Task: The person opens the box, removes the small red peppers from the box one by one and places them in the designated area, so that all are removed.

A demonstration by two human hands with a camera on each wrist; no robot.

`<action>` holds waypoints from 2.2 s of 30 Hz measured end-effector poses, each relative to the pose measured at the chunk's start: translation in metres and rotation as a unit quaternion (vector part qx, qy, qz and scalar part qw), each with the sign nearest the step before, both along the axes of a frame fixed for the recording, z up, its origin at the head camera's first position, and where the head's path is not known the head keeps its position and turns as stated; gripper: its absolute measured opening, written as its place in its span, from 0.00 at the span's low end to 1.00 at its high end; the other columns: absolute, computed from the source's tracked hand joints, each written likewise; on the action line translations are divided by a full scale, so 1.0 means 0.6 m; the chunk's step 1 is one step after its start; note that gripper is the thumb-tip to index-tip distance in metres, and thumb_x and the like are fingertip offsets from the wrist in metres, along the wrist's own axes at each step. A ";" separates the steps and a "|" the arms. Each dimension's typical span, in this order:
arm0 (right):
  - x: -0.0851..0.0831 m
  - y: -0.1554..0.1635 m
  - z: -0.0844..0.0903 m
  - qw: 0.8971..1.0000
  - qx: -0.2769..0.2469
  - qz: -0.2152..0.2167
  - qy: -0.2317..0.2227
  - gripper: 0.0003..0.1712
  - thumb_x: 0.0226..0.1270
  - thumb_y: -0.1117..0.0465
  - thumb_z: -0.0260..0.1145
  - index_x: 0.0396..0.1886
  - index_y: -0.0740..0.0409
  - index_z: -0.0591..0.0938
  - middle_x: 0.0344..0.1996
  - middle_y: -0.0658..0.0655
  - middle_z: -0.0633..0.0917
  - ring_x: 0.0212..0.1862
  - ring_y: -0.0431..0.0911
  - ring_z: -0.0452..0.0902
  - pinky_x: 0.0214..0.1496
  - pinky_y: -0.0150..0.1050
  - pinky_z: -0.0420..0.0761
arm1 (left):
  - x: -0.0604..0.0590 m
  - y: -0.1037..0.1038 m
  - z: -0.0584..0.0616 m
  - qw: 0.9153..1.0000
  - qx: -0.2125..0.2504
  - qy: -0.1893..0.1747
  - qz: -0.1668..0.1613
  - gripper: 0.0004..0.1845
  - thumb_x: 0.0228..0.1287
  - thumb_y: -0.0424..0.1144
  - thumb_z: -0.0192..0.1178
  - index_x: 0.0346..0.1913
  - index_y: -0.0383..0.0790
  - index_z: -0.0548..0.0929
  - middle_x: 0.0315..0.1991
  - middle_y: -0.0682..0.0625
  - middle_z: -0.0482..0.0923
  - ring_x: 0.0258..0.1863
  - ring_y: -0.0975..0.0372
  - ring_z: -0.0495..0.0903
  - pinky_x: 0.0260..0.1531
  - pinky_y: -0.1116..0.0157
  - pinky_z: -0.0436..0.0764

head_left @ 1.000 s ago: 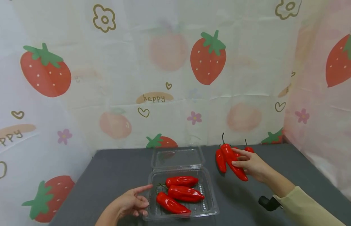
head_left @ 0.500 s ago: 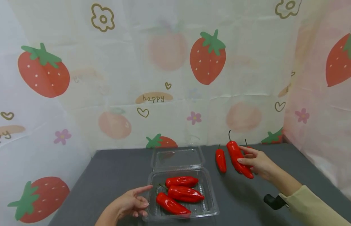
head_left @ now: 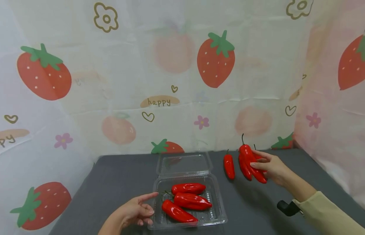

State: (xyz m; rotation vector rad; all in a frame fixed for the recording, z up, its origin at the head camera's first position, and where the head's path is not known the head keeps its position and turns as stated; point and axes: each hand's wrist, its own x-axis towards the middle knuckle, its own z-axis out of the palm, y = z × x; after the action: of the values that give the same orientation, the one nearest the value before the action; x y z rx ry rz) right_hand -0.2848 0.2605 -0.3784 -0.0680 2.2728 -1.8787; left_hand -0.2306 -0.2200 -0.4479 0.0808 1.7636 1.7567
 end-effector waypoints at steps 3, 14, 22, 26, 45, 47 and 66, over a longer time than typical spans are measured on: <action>-0.003 0.003 0.003 1.000 -0.003 -0.006 0.000 0.43 0.71 0.61 0.63 0.77 0.63 0.51 0.65 0.77 0.62 0.47 0.49 0.75 0.47 0.44 0.82 | -0.001 -0.001 -0.002 1.000 0.002 -0.002 -0.001 0.38 0.66 0.25 0.57 0.76 0.33 0.51 0.28 0.51 0.80 0.23 0.65 0.84 0.18 0.76 0.74; -0.014 0.018 0.008 1.000 -0.001 -0.020 -0.001 0.42 0.71 0.61 0.62 0.77 0.61 0.50 0.66 0.78 0.60 0.47 0.46 0.76 0.48 0.43 0.82 | -0.004 0.000 -0.003 1.000 -0.013 -0.002 -0.001 0.36 0.67 0.27 0.57 0.75 0.34 0.55 0.30 0.51 0.80 0.25 0.64 0.84 0.19 0.76 0.75; -0.023 0.031 0.007 1.000 -0.003 -0.025 0.003 0.42 0.72 0.61 0.61 0.77 0.62 0.49 0.65 0.76 0.61 0.44 0.42 0.76 0.48 0.41 0.81 | -0.002 0.002 0.000 1.000 -0.014 -0.009 -0.002 0.37 0.67 0.26 0.56 0.75 0.33 0.53 0.30 0.51 0.80 0.25 0.65 0.84 0.19 0.76 0.74; -0.030 0.039 0.003 0.999 0.004 -0.041 0.000 0.43 0.72 0.61 0.61 0.77 0.62 0.49 0.65 0.76 0.61 0.43 0.42 0.77 0.47 0.41 0.82 | 0.000 0.000 0.001 1.000 -0.003 -0.009 -0.009 0.38 0.67 0.27 0.56 0.76 0.33 0.51 0.30 0.51 0.80 0.25 0.65 0.84 0.20 0.76 0.74; -0.078 0.108 -0.055 0.996 0.004 -0.092 -0.014 0.44 0.71 0.61 0.61 0.77 0.60 0.47 0.68 0.79 0.55 0.37 0.35 0.76 0.42 0.38 0.82 | -0.004 -0.001 -0.005 1.000 0.008 -0.020 -0.017 0.39 0.67 0.27 0.57 0.76 0.33 0.49 0.30 0.51 0.81 0.25 0.66 0.84 0.20 0.76 0.76; -0.080 0.115 -0.063 0.995 -0.006 -0.099 -0.017 0.44 0.71 0.62 0.62 0.77 0.61 0.47 0.67 0.79 0.56 0.35 0.35 0.77 0.40 0.37 0.83 | -0.002 0.000 -0.005 1.000 0.003 -0.022 -0.017 0.39 0.67 0.27 0.57 0.76 0.32 0.50 0.30 0.51 0.81 0.25 0.65 0.84 0.21 0.76 0.76; -0.120 0.181 -0.108 0.984 0.056 -0.159 -0.058 0.44 0.71 0.60 0.61 0.76 0.64 0.48 0.68 0.80 0.52 0.41 0.46 0.77 0.49 0.44 0.80 | -0.007 0.001 -0.005 0.999 0.015 -0.006 -0.030 0.38 0.67 0.28 0.57 0.76 0.32 0.51 0.31 0.52 0.81 0.26 0.66 0.84 0.22 0.75 0.76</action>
State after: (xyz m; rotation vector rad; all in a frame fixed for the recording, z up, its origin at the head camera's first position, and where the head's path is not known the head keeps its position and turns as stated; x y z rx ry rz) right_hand -0.3567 0.3689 -0.4432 0.4352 2.4168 -1.8306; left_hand -0.2346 -0.2192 -0.4507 0.1335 1.7088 1.7375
